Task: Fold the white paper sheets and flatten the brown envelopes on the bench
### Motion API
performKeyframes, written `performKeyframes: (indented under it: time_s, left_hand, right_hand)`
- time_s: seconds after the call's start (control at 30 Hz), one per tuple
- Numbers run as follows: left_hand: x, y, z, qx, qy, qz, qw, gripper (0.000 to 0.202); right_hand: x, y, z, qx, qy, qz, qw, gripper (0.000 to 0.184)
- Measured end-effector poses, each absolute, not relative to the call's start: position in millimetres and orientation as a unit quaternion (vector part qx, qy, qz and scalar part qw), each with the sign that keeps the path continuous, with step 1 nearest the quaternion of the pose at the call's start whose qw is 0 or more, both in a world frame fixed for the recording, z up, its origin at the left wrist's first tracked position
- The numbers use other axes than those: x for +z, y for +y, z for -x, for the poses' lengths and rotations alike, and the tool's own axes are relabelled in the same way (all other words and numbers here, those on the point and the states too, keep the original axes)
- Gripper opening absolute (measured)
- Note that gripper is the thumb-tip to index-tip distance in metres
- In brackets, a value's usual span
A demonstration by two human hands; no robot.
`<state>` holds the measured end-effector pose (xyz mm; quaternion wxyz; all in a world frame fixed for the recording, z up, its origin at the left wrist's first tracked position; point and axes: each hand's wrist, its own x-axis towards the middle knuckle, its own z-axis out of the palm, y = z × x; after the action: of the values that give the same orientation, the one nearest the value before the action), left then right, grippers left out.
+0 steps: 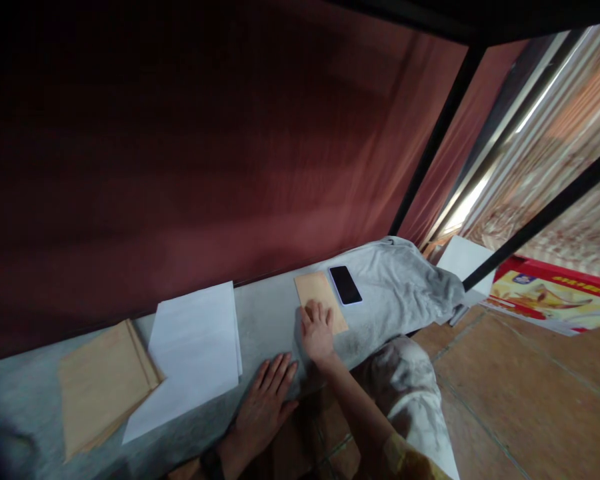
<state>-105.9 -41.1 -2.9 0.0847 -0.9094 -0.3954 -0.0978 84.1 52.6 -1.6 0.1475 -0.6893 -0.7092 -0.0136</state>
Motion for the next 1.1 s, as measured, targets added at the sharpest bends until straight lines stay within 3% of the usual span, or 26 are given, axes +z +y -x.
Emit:
performKeyframes:
  time_s: [0.2,0.33,0.47,0.73,0.97,1.1]
  left_hand:
    - [-3.9,-41.6,107.1,-0.107,-0.398,0.907,0.087,0.065]
    - [-2.2,-42.3,107.1,-0.111,-0.396,0.908,0.086,0.066]
    - [-0.8,-43.1,105.9,-0.110,-0.401,0.906,0.079,0.066]
    - [-3.4,-42.6,106.3,-0.114,-0.398,0.906,0.084,0.065]
    - [6.8,-36.6,110.3,-0.127,-0.388,0.911,0.056,0.060]
    - [21.1,-18.2,131.7,-0.155,-0.520,0.838,0.064,0.058]
  right_hand:
    - [3.6,56.0,-110.4,-0.044,-0.709,0.678,0.191,0.052]
    - [7.1,57.5,-130.3,-0.055,-0.642,0.731,0.224,0.046]
    - [0.5,48.9,-143.3,-0.042,-0.589,0.784,0.191,0.049]
    - [-4.0,43.3,-147.0,-0.030,-0.589,0.796,0.136,0.040]
    - [-5.5,38.6,-147.9,-0.040,-0.610,0.777,0.150,0.042]
    - [-1.0,37.3,-133.5,-0.065,-0.651,0.735,0.177,0.047]
